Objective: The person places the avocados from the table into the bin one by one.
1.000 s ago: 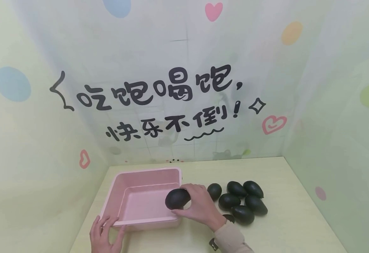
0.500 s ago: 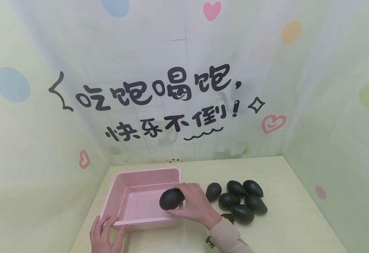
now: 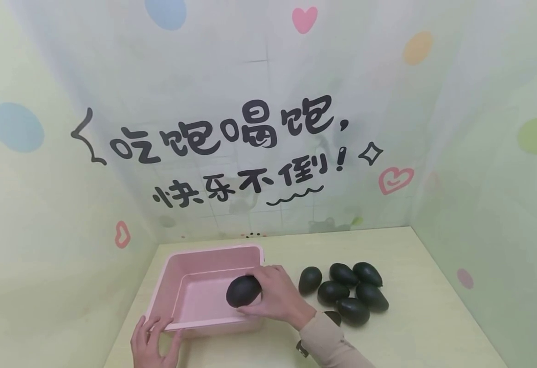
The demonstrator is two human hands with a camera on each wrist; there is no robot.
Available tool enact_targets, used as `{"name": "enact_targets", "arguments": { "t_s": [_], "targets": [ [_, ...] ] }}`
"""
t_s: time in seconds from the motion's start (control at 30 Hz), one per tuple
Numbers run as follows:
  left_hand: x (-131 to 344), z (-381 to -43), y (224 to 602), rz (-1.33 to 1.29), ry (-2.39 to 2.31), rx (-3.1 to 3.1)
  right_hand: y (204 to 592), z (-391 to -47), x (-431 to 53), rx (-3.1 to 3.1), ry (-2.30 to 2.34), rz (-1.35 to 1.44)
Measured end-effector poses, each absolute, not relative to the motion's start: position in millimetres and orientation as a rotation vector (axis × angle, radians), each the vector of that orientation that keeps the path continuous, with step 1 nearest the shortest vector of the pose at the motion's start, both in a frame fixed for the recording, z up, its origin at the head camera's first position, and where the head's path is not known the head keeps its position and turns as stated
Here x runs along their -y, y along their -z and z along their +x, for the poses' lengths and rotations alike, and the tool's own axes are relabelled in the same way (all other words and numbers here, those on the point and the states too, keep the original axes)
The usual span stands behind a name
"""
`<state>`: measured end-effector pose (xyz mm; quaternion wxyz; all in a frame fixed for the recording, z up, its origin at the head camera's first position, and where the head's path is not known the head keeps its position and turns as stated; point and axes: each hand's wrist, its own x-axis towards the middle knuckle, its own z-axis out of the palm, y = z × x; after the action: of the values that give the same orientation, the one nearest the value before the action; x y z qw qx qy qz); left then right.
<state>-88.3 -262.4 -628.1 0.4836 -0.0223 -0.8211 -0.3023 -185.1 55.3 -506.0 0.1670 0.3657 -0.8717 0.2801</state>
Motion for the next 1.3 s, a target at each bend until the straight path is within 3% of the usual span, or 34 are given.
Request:
{"name": "enact_targets", "arguments": {
  "t_s": [1.3],
  "targets": [
    [262,-89,629,-0.058,0.756,1.988,502,-188,-49,2.57,-0.702,1.035]
  ]
}}
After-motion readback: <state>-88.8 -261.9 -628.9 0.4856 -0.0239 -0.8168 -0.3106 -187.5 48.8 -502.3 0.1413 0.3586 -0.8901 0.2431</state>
